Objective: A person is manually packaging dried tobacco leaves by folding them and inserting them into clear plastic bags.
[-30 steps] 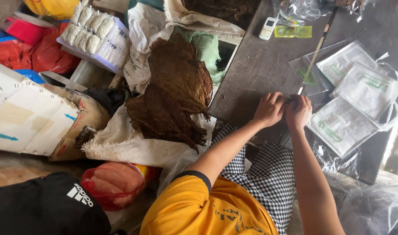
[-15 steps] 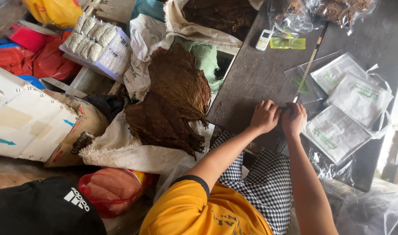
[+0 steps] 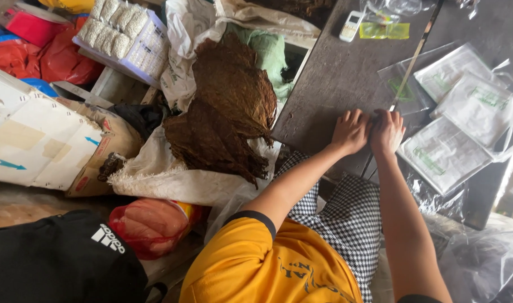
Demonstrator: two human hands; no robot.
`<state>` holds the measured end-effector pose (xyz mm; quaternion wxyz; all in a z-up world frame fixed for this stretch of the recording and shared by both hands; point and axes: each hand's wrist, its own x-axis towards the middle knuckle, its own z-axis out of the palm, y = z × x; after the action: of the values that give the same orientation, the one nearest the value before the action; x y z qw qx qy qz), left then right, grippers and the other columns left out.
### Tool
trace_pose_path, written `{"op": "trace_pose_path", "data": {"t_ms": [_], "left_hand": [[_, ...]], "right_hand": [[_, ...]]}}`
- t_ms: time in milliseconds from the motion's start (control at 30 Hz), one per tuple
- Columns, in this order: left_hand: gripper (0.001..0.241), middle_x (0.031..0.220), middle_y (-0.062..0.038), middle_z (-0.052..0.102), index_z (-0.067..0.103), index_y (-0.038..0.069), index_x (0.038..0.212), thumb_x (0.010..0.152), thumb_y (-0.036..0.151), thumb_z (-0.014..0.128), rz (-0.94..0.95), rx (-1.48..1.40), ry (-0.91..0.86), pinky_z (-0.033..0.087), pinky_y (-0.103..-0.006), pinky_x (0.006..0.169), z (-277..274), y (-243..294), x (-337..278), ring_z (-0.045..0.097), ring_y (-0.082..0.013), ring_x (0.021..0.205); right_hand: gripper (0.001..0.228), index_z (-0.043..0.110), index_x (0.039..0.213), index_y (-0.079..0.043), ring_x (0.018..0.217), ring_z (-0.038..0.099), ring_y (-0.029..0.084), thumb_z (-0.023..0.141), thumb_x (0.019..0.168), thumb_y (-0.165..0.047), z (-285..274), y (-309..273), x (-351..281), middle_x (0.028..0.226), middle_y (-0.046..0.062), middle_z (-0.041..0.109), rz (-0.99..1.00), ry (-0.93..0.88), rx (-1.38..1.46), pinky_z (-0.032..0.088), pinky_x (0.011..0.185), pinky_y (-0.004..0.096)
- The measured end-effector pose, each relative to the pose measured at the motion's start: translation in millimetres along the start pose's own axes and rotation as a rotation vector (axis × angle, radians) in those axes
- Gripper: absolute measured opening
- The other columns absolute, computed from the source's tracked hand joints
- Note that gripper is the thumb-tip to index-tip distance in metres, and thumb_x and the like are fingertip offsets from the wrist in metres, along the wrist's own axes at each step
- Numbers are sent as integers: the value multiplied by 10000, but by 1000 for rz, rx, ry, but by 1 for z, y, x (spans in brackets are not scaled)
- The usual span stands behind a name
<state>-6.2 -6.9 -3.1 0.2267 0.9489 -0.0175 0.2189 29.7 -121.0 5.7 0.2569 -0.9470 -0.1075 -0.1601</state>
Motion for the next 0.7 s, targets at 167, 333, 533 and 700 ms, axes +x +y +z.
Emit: {"op": "trace_pose_path", "data": {"t_ms": [167, 333, 533, 700], "left_hand": [[288, 1014, -67, 506, 560, 155, 1050, 988, 386, 401, -5, -28, -22, 513, -454, 784, -4, 0, -7, 588, -316, 966], [276, 981, -76, 537, 541, 163, 1068, 982, 391, 412, 5, 54, 123, 518, -433, 726, -5, -2, -27, 620, -299, 912], [252, 934, -77, 538, 561, 149, 1004, 943, 375, 469, -3, 97, 108, 497, -414, 705, -17, -14, -66, 600, -295, 876], [326, 951, -112, 555, 586, 119, 1002, 1021, 352, 358, -89, -42, -193, 492, -394, 764, -70, -7, -111, 602, -293, 935]], "right_hand": [[358, 563, 1208, -116, 1144, 450, 369, 647, 877, -12, -24, -21, -13, 1174, 103, 427, 51, 184, 193, 432, 924, 599], [407, 509, 1287, -138, 1257, 347, 386, 620, 919, -6, -42, -47, -94, 1254, 138, 354, 194, 403, 564, 379, 954, 742], [166, 546, 1126, -16, 854, 624, 122, 539, 1002, -126, -44, -95, -200, 930, 68, 602, 736, 43, 1203, 526, 718, 254], [481, 577, 1193, 92, 1047, 683, 351, 650, 1010, -347, -53, -107, -180, 1141, 309, 631, 955, 46, 1506, 536, 894, 560]]}}
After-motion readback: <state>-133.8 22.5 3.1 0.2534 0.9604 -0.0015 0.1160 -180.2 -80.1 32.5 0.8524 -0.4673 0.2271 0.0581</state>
